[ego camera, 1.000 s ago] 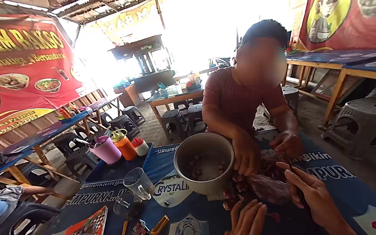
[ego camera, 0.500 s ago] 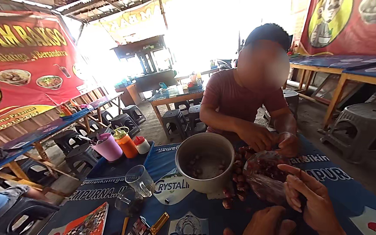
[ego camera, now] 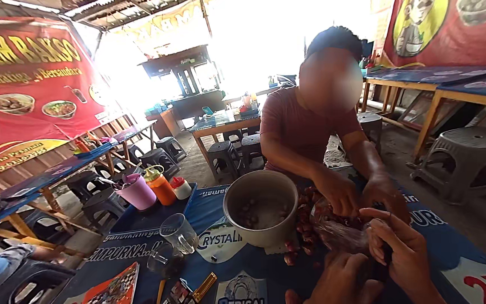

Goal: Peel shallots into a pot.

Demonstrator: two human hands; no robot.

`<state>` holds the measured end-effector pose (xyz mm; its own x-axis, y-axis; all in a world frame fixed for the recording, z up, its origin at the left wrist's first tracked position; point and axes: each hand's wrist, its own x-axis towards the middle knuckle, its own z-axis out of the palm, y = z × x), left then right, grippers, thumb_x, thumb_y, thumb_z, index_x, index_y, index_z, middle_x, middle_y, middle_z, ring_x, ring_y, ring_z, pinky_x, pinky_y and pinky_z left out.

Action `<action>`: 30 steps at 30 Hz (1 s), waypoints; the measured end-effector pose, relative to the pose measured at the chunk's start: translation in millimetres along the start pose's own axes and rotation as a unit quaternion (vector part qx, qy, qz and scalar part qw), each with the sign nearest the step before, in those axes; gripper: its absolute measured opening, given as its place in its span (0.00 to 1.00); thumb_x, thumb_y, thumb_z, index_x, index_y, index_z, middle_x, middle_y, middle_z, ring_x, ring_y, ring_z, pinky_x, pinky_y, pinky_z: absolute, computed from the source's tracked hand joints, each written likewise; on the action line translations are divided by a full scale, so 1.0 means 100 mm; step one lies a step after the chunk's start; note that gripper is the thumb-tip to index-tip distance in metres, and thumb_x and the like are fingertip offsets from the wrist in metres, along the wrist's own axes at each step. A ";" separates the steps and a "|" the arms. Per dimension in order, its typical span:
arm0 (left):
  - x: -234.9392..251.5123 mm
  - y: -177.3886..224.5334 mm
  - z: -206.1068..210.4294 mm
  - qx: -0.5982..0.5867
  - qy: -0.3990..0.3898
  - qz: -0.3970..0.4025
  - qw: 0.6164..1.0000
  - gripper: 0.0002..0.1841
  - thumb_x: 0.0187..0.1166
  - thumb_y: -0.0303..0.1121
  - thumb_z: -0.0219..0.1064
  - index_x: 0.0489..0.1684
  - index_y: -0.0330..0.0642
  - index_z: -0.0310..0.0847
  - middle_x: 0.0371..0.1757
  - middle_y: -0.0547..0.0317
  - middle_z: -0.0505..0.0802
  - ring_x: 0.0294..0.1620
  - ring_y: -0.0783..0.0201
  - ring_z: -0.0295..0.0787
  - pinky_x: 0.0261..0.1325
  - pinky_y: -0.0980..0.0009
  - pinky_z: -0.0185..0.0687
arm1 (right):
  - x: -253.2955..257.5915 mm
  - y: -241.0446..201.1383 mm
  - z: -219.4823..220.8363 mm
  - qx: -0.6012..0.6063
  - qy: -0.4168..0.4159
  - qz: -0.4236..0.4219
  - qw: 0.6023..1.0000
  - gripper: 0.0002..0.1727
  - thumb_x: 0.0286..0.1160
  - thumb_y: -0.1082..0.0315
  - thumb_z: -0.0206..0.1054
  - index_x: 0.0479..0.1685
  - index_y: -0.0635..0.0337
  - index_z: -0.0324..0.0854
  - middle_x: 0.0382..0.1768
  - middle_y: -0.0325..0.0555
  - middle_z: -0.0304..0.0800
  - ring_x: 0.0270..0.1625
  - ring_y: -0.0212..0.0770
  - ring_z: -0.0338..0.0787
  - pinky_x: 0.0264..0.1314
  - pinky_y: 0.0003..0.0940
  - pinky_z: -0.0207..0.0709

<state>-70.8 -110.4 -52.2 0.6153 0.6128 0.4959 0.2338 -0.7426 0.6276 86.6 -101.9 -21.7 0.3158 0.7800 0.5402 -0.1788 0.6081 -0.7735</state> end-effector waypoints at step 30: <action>-1.48 -0.22 -0.87 0.406 0.039 -0.150 0.901 0.71 0.57 0.91 0.25 0.92 0.36 0.53 0.90 0.31 0.61 0.94 0.35 0.44 0.83 0.23 0.28 | -0.52 0.10 -0.28 -0.242 -0.003 0.010 0.970 0.17 0.82 0.63 0.62 0.61 0.65 0.81 0.28 0.29 0.81 0.22 0.18 0.78 0.23 0.15 0.76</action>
<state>-232.2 -161.2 -87.3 0.3850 0.8124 0.4379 0.8738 -0.4736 0.1105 94.5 -140.1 -67.0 0.3113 0.7928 0.5239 0.2731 0.4534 -0.8484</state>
